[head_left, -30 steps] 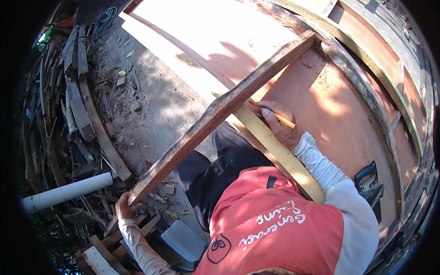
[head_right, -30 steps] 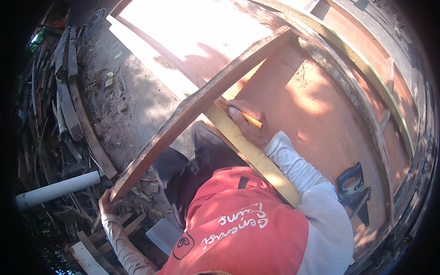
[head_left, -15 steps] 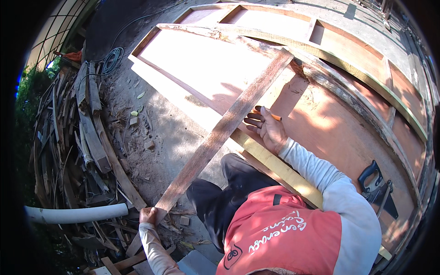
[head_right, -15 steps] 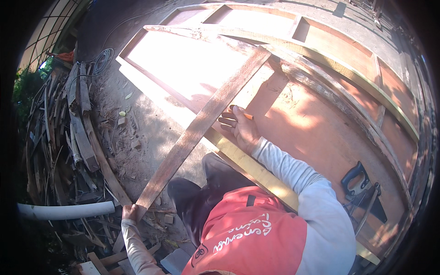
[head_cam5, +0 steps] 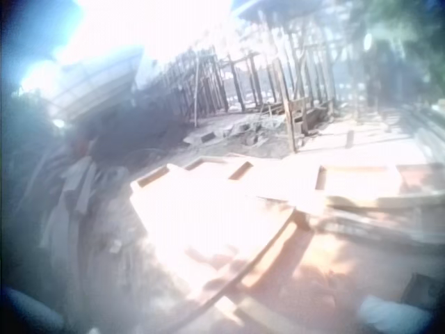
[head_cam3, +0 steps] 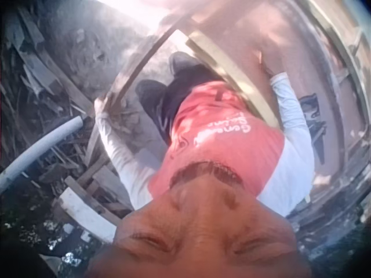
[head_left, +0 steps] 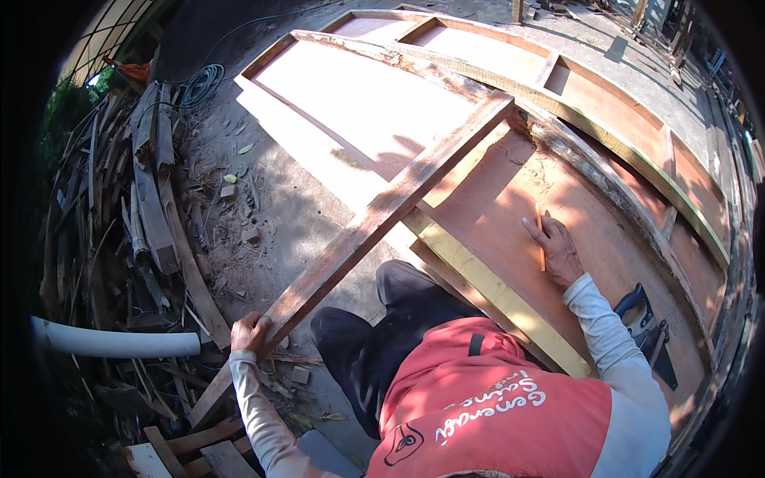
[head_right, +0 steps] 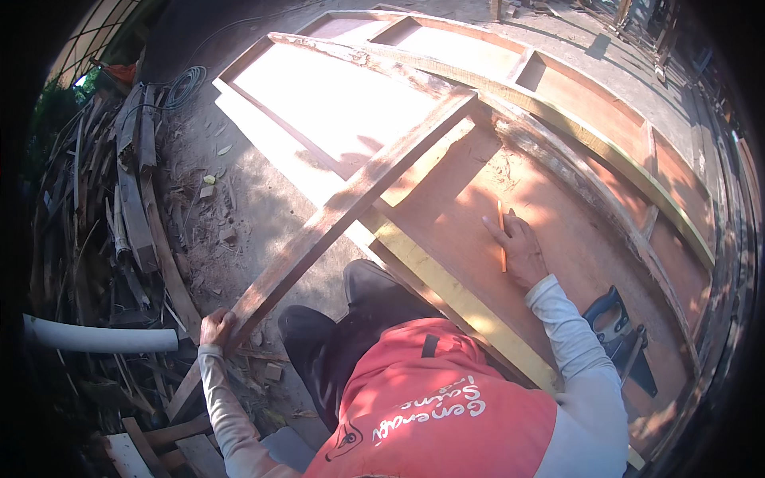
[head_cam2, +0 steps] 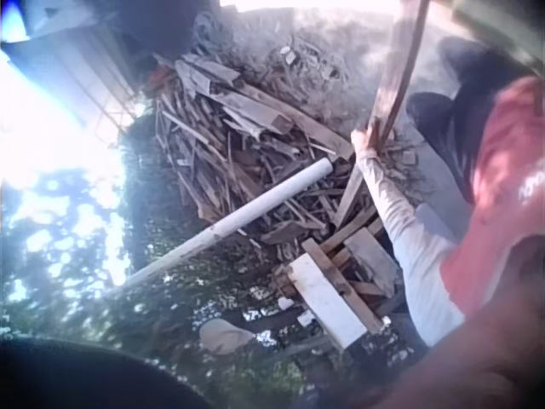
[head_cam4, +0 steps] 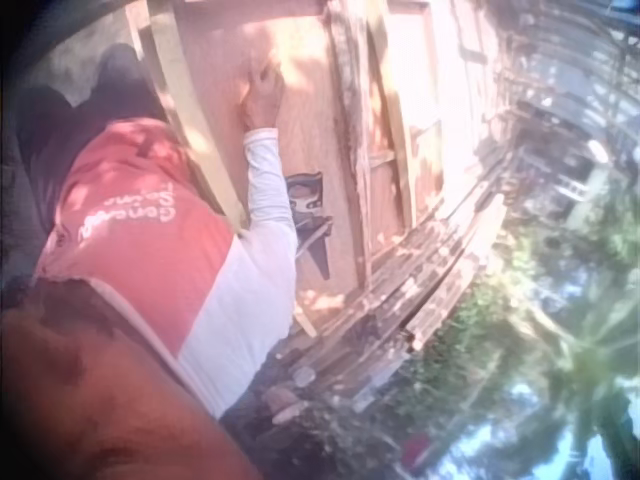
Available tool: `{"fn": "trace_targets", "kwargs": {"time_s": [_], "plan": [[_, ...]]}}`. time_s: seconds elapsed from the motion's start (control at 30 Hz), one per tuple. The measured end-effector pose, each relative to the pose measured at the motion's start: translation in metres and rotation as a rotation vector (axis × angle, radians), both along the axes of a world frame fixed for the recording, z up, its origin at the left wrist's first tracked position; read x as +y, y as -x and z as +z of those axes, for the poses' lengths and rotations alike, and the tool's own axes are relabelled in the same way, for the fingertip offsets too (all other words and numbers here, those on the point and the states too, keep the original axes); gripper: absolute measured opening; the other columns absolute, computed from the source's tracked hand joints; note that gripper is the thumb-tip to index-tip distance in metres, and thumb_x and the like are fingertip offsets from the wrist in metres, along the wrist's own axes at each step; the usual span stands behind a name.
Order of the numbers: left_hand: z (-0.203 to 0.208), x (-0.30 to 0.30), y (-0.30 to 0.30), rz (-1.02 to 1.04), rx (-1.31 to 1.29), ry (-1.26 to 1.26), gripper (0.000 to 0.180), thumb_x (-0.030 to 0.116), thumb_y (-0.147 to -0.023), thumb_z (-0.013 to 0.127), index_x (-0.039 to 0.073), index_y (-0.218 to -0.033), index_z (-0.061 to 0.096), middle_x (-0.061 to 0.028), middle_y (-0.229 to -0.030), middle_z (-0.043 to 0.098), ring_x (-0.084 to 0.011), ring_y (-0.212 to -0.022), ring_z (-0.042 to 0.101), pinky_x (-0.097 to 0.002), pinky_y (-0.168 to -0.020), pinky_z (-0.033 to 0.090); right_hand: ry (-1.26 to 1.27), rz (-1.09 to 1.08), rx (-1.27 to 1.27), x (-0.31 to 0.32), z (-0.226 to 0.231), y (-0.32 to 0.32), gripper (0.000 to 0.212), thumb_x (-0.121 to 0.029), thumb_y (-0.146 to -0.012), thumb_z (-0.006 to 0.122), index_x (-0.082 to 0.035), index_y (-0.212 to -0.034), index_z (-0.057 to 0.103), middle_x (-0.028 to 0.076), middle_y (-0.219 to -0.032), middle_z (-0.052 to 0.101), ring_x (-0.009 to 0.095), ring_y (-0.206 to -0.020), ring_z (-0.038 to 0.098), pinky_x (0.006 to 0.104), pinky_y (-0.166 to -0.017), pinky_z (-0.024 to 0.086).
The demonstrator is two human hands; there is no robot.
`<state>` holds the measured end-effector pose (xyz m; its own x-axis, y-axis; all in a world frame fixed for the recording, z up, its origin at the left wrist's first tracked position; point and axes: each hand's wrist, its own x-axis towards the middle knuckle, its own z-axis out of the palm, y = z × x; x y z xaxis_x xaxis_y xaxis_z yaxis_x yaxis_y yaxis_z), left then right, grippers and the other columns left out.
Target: The person measures a wooden board with a tape measure, marks it with a pencil, picks up another wooden beam from a pile, and then marks that beam with a pencil while holding it against the board.
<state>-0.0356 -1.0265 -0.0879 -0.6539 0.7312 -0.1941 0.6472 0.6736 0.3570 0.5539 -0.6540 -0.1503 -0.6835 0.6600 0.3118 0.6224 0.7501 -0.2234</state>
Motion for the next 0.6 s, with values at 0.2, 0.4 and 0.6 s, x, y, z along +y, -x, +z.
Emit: {"fn": "trace_targets", "kwargs": {"time_s": [0.2, 0.4, 0.6], "plan": [[0.023, 0.205, -0.124, -0.435, 0.181, -0.278, 0.078, 0.048, -0.068, 0.084, 0.007, -0.129, 0.058, -0.0175, -0.113, 0.064, -0.036, -0.103, 0.064, -0.0438, -0.088, 0.053, 0.06, -0.121, 0.163, -0.018, -0.019, -0.008, 0.064, 0.003, -0.086, 0.054, -0.014, -0.147, 0.042, 0.019, -0.131, 0.052, 0.037, -0.123, 0.051, 0.0442, -0.107, 0.041], [-0.025, 0.339, -0.181, -0.531, 0.244, -0.264, 0.083, 0.047, -0.069, 0.084, -0.001, -0.13, 0.052, -0.0202, -0.141, 0.049, -0.0384, -0.131, 0.046, -0.0458, -0.105, 0.046, 0.153, -0.333, 0.054, -0.01, -0.028, -0.002, 0.049, -0.026, -0.098, 0.05, -0.004, -0.142, 0.045, 0.018, -0.13, 0.053, 0.036, -0.121, 0.05, 0.0452, -0.106, 0.037], [-0.024, 0.38, -0.175, -0.571, 0.212, -0.255, 0.082, 0.038, -0.065, 0.089, -0.003, -0.125, 0.052, -0.0193, -0.132, 0.056, -0.0371, -0.128, 0.05, -0.0427, -0.101, 0.051, 0.152, -0.347, -0.159, 0.016, -0.034, 0.016, 0.057, -0.05, -0.097, 0.044, -0.007, -0.133, 0.052, 0.015, -0.128, 0.049, 0.035, -0.124, 0.044, 0.0505, -0.104, 0.033]]}}
